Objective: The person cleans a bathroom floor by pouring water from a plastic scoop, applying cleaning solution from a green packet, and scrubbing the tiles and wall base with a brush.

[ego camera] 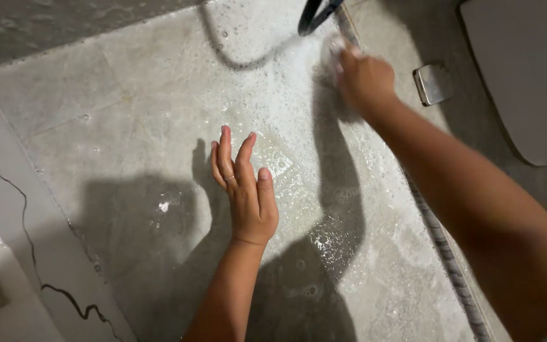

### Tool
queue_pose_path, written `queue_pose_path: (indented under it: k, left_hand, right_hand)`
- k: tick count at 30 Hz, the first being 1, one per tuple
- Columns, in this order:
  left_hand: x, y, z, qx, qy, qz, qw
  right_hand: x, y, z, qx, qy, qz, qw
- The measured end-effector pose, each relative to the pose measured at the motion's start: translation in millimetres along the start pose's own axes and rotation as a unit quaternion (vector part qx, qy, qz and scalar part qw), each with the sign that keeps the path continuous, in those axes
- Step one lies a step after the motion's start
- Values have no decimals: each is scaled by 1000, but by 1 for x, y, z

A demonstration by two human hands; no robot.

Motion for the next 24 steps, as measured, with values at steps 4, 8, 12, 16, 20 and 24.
queue_pose_path:
  k: [4, 8, 12, 16, 20, 24]
  left_hand:
    - [-14, 3, 7, -18, -2, -14, 1000]
    - [-9, 11, 20, -38, 11, -19, 999]
    - [14, 18, 13, -42, 30, 11, 999]
    - [22, 17, 3, -26, 11, 33, 999]
    - [23, 12, -10, -9, 8, 35, 999]
    - [9, 10, -9, -23, 25, 22, 999]
  right_hand:
    - [32, 131, -52, 68, 17, 124, 990]
    - [40, 217, -63, 50, 27, 79, 995]
    - [36, 144, -55, 15, 66, 0, 998]
    - [17, 15, -21, -38, 76, -111, 990]
    - [10, -45, 3, 12, 60, -81, 995]
    - [21, 14, -21, -30, 46, -119, 991]
Point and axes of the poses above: each hand's wrist, its own y-axis away from the middle knuckle, its own x-axis out of the palm, z = x × y, the point moved 3 cm from there along -y, towards the middle knuckle, and after that the axes turned 4 degrees about y, right-handed, at the moved point
